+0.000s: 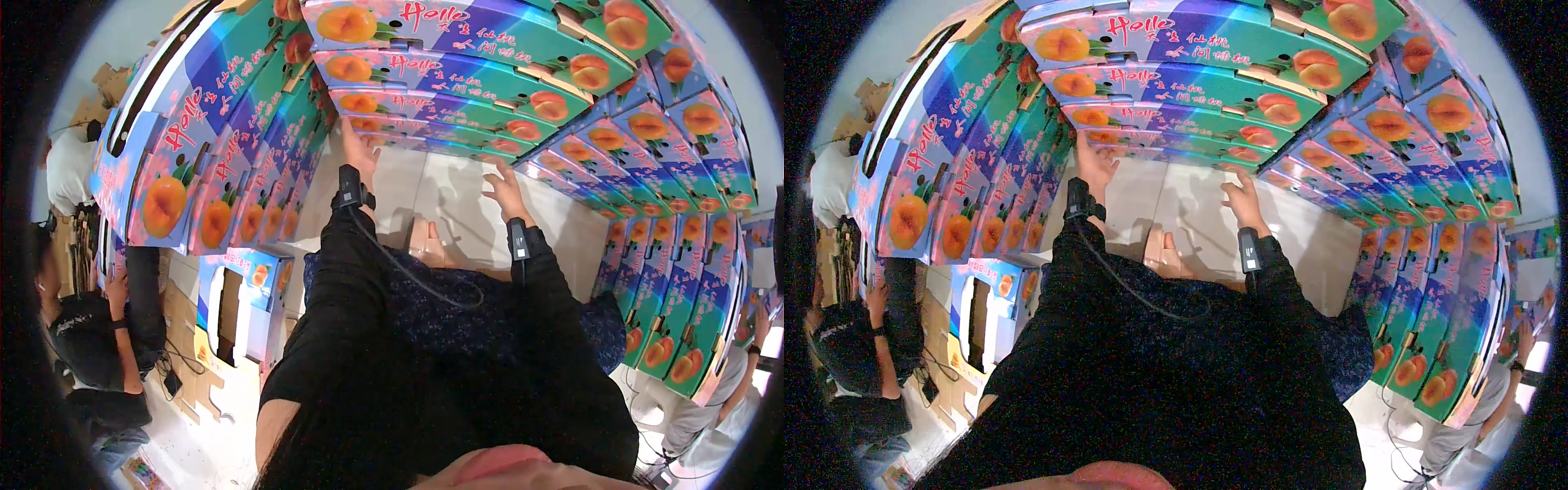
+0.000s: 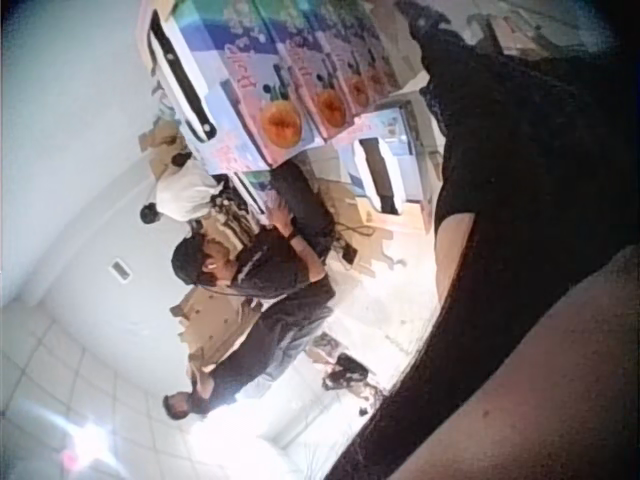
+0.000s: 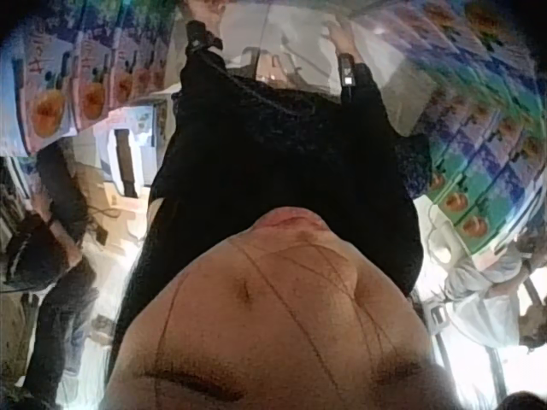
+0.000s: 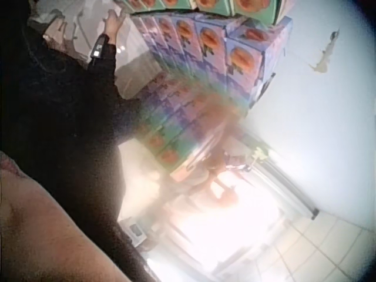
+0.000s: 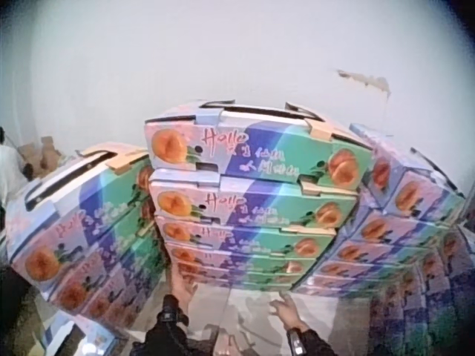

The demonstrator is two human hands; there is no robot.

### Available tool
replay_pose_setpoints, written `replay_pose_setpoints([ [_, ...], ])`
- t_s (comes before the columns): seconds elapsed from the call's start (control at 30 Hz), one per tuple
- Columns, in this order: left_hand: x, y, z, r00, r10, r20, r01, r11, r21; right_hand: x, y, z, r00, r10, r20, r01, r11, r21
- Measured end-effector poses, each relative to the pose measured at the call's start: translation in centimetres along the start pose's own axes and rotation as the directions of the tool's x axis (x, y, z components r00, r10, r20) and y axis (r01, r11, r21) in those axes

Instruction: The person is stacking and organizing cardboard fruit boxes to create a display or storage structure.

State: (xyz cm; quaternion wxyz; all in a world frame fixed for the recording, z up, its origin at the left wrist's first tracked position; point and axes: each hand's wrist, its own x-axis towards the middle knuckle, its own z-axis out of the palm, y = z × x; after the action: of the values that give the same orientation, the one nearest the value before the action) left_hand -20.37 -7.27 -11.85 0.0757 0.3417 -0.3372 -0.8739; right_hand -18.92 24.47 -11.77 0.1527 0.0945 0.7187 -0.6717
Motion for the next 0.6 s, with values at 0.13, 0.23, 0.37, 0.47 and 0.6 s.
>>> replay_pose_setpoints([
  [0.13,-0.1,0.1,0.4,0.999,-0.006,0.043,0.004,0.999,0.048,-0.4,-0.2,0.6,0.997,-0.008,0.078,0.008,1.000,-0.003],
  [0.23,-0.6,0.0,1.0,0.999,0.012,0.046,-0.013,0.999,0.030,-1.4,-0.1,1.0,0.999,-0.037,0.022,0.037,0.999,0.001],
  [0.37,-1.8,-0.2,1.7,0.998,0.060,-0.004,-0.060,0.991,-0.116,-1.7,-0.8,1.0,0.992,-0.100,-0.072,0.100,0.995,-0.005],
  [0.47,-2.5,-1.0,3.5,0.913,0.396,-0.097,-0.402,0.914,-0.056,-0.5,-1.9,0.2,0.950,-0.244,-0.197,0.249,0.969,0.000],
  [0.6,-3.5,-2.3,5.5,0.790,0.612,-0.038,-0.479,0.654,0.586,1.0,-3.5,-2.1,0.879,-0.284,-0.383,0.311,0.950,0.009],
])
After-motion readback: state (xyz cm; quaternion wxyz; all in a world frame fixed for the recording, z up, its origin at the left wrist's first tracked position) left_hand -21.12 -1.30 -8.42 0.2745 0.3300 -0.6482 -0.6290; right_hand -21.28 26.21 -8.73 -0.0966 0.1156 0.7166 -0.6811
